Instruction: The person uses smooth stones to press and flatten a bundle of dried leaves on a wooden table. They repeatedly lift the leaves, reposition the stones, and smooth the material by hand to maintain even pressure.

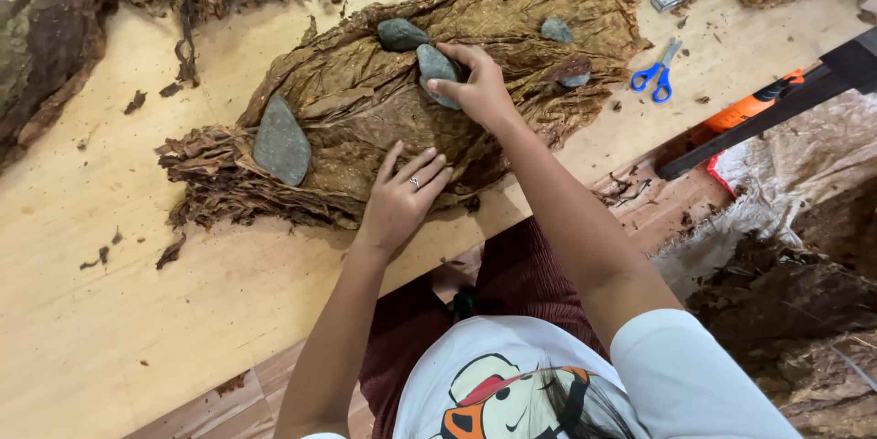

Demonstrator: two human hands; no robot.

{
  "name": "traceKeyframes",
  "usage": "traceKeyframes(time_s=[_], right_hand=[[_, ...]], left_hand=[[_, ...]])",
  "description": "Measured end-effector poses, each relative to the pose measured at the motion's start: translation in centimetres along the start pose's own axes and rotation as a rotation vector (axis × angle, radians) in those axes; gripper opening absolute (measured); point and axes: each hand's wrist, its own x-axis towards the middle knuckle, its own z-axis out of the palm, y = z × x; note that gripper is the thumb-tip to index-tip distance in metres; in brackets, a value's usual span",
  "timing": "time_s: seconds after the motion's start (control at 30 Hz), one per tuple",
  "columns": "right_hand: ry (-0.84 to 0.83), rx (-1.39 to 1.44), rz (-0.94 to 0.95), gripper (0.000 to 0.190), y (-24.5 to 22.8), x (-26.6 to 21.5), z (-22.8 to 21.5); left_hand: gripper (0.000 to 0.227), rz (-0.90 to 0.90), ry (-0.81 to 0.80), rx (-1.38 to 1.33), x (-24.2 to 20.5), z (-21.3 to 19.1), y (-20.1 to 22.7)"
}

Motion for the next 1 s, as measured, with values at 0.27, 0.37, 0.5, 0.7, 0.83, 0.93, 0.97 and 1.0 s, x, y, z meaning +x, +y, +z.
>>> traceKeyframes(time_s=[0.27, 0.37, 0.5, 0.7, 0.83, 0.93, 0.97, 1.0], right_hand=[[0.224, -0.126, -0.154, 0.043, 1.7, -0.5, 1.1], [0.178, -0.15, -0.09, 0.054, 1.0, -0.7, 1.3], [0.165, -0.201, -0.048, 0.058, 2.2, 0.1, 1.3], [0.232, -0.141, -0.035, 0.059, 1.8, -0.5, 1.8], [0.228, -0.116, -0.025, 0.057, -3.9, -3.8, 1.4], [0.198, 0.01, 0.032, 0.057, -5.7, -7.2, 1.6], [0.166, 0.05, 0.039, 0.055, -5.3, -7.9, 1.7], [0.136, 0.095, 0.048, 0.054, -5.0, -8.6, 1.8]], left_hand=[[0.023, -0.041, -0.118, -0.009, -0.5, 1.5, -0.2], [0.022, -0.053, -0.155, 0.008, 0.4, 0.0, 0.3], [0.028, -0.071, -0.164, -0.065, 0.6, -1.0, 1.1], [0.029, -0.059, -0.205, 0.021, 0.3, -0.2, 0.8], [0.03, -0.074, -0.217, 0.028, 0.2, 0.2, 0.5], [0.031, -0.081, -0.245, 0.058, 0.0, 0.4, 0.6], [0.03, -0.09, -0.256, 0.052, 0.0, 0.4, 0.7], [0.03, -0.096, -0.27, 0.046, 0.0, 0.2, 0.7]])
